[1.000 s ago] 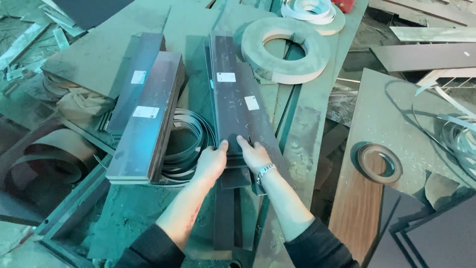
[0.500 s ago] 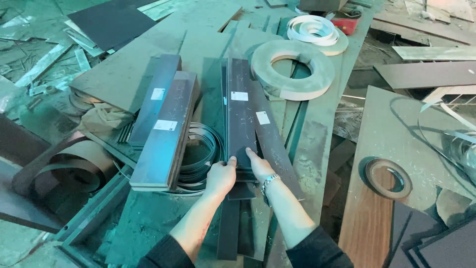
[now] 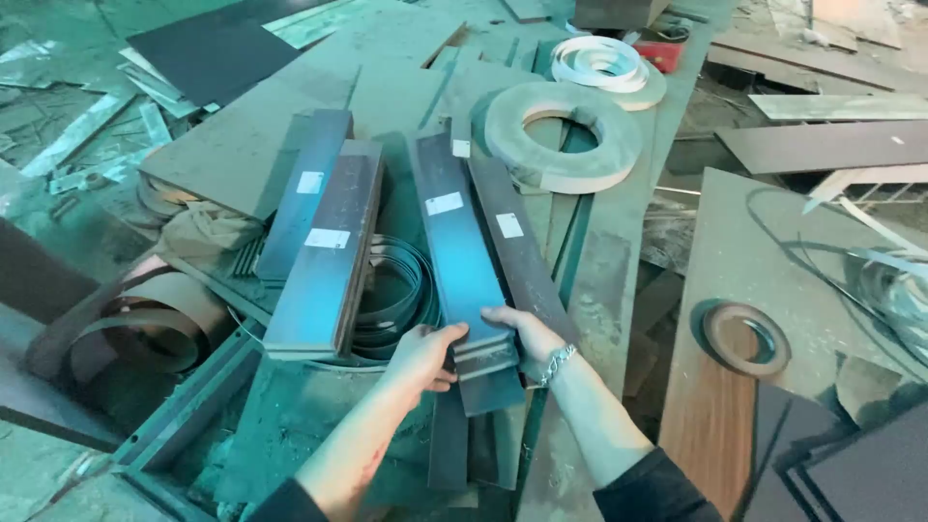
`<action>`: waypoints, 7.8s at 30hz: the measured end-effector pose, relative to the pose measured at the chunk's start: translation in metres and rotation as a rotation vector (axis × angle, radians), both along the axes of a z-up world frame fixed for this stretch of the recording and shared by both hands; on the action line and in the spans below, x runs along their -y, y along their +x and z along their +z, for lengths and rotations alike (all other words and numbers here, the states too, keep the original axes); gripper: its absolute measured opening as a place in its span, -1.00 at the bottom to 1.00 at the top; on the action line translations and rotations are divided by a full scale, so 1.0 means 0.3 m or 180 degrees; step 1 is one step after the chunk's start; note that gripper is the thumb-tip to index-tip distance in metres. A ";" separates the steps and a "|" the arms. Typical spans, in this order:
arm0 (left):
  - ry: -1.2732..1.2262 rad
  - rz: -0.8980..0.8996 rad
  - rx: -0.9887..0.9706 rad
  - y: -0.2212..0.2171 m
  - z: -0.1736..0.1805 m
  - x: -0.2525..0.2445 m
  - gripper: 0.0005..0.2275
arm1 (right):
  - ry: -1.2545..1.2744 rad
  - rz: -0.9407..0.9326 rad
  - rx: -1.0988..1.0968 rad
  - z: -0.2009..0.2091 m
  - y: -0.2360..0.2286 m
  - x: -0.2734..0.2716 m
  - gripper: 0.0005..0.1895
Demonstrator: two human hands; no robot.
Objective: The person is collecting various wooden panels from around the workshop and organizing them into neat stacks on a workbench.
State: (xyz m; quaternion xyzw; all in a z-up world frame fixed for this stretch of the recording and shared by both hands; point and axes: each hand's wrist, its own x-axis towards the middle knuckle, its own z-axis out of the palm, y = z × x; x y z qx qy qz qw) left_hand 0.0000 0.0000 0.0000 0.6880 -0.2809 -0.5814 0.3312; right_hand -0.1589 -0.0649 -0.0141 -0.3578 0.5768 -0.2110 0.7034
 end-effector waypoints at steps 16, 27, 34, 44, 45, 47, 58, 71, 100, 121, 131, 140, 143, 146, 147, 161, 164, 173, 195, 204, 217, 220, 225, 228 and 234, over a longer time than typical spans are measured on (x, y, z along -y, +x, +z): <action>-0.0530 0.0989 -0.1969 -0.021 -0.182 -0.134 -0.59 | 0.0688 -0.0808 0.0475 0.190 -0.129 -0.676 -0.22; -0.1652 -0.0284 -0.2687 -0.095 -0.283 -0.616 -0.26 | 0.0147 -0.1954 0.1250 0.138 -0.131 -1.502 0.01; -0.0807 -0.0909 -0.2797 -0.268 -0.196 -0.993 -0.43 | -0.0167 -0.1469 0.1379 0.015 -0.275 -1.931 0.10; -0.1800 -0.1312 -0.2582 -0.607 -0.102 -1.651 -0.41 | -0.2019 -0.1622 -0.3655 0.133 -0.282 -2.418 0.38; -0.1756 -0.1327 -0.2608 -0.645 -0.077 -1.740 -0.41 | -0.1973 -0.1629 -0.3684 0.099 -0.306 -2.481 0.38; -0.1758 -0.1559 -0.2636 -0.709 -0.020 -1.891 -0.34 | -0.2293 -0.1692 -0.4650 0.032 -0.347 -2.584 0.22; -0.0376 -0.1347 -0.3062 -1.061 -0.221 -2.229 -0.32 | -0.1924 -0.1859 -0.4058 0.094 -0.671 -2.909 -0.06; -0.0751 -0.0476 -0.1963 -0.839 -0.512 -2.003 -0.46 | -0.0347 -0.1819 -0.3360 -0.648 -1.325 -2.826 -0.11; -0.1610 -0.0950 -0.1852 -1.333 -0.298 -2.087 -0.34 | -0.1693 -0.0842 -0.1023 -0.102 -1.226 -2.486 0.18; -0.0236 -0.0436 -0.0589 -1.388 -0.300 -2.020 -0.36 | -0.0710 -0.2333 -0.1040 -0.441 -1.621 -2.476 -0.53; -0.0173 -0.0549 -0.0123 -1.301 -0.169 -2.014 -0.21 | -0.0684 -0.1983 -0.1759 -0.933 -1.564 -2.393 -0.45; -0.0411 -0.0362 -0.0282 -1.306 -0.283 -1.988 -0.48 | -0.0342 -0.1624 -0.1520 -0.670 -1.429 -2.247 -0.30; -0.0618 -0.0429 -0.0297 -1.320 -0.299 -1.984 -0.58 | -0.0546 -0.1652 -0.1108 -0.262 -1.290 -2.275 -0.31; -0.0639 -0.0428 -0.0259 -1.344 -0.389 -1.990 -0.54 | -0.0678 -0.1567 -0.1089 -0.347 -1.296 -2.295 -0.39; -0.0653 -0.0435 -0.0266 -1.350 -0.407 -1.977 -0.54 | -0.0691 -0.1577 -0.1093 -0.380 -1.313 -2.302 -0.39; -0.0054 -0.0243 0.0080 -1.285 -0.213 -1.948 -0.38 | -0.1461 -0.2386 -0.2239 -0.855 -1.683 -2.401 -0.61; -0.0012 -0.0296 0.0111 -1.292 -0.213 -1.938 -0.32 | -0.0762 -0.2382 -0.2104 -0.890 -1.565 -2.336 -0.70; 0.0079 -0.0319 0.0082 -1.305 -0.222 -1.933 -0.29 | -0.0050 -0.0807 -0.3034 -1.229 -1.517 -2.265 -0.41; -0.0554 -0.0142 0.0244 -1.299 -0.288 -1.899 -0.64 | -0.0790 -0.2564 -0.1953 -0.782 -1.620 -2.382 -0.52; -0.0696 -0.0131 0.0226 -1.311 -0.270 -1.925 -0.67 | -0.0998 -0.1937 -0.2133 -0.897 -1.379 -2.406 -0.54; -0.0641 -0.0601 -0.0143 -1.526 -0.431 -1.942 -0.69 | -0.0620 -0.1450 -0.1462 -0.322 -1.424 -2.426 0.02; -0.0436 -0.0992 -0.0465 -1.720 -0.452 -1.996 -0.72 | -0.1160 -0.1151 -0.2477 -0.361 -1.530 -2.544 0.20; 0.0261 -0.1994 -0.0961 -1.968 -0.381 -2.058 -0.34 | -0.2080 -0.1897 -0.3202 -0.636 -1.981 -2.725 -0.03; 0.0165 -0.1822 -0.0896 -2.022 -0.438 -2.045 -0.39 | -0.1761 -0.1917 -0.3781 -0.806 -2.283 -2.772 -0.05; 0.0342 -0.1510 -0.0142 -1.907 -0.358 -2.027 -0.62 | -0.0094 -0.1479 -0.3387 -0.930 -2.473 -2.753 -0.03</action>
